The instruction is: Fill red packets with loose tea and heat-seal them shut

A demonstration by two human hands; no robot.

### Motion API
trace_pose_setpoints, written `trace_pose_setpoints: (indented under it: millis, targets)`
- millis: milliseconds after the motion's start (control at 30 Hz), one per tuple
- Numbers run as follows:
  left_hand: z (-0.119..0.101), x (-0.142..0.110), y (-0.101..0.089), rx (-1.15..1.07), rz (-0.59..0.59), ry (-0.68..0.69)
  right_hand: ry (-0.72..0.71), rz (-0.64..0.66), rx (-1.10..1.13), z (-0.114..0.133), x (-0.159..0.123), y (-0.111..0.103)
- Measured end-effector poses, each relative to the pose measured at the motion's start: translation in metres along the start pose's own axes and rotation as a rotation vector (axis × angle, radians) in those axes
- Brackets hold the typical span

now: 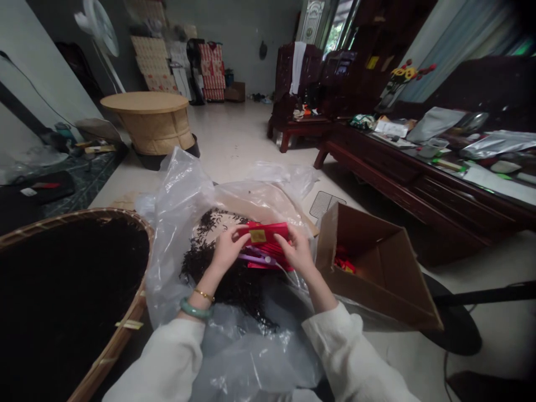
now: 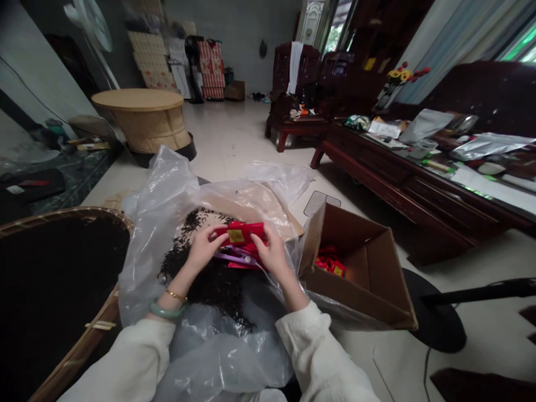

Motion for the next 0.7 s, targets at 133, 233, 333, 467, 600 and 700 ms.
trace_pose_setpoints:
  millis: [133,233,333,467,600,700]
  targets:
    - [-0.001,-0.022,-0.019,-0.055,-0.024,-0.043,0.109,0.158,0.290,0.014,-0.012,0.024]
    - [-0.001,-0.036,-0.030,-0.186,-0.026,-0.139,0.260,0.352,0.436,0.019,-0.025,0.043]
    - [0.001,-0.055,-0.038,-0.289,-0.012,-0.234,0.337,0.447,0.501,0.021,-0.040,0.057]
    - [0.010,-0.085,-0.045,-0.413,-0.014,-0.333,0.444,0.463,0.593,0.014,-0.062,0.075]
    - [0.021,-0.109,-0.051,-0.482,-0.107,-0.409,0.580,0.549,0.731,0.004,-0.087,0.097]
    - [0.027,-0.119,-0.055,-0.478,-0.158,-0.444,0.573,0.608,0.770,0.000,-0.098,0.107]
Point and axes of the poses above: each hand's wrist, its own x-axis towards the middle knuckle, its own y-axis out of the palm, z = x × y, the point moved 6 cm from there along x, towards the middle knuckle, and after that the axes turned 5 degrees about x, right-handed, at the moved point
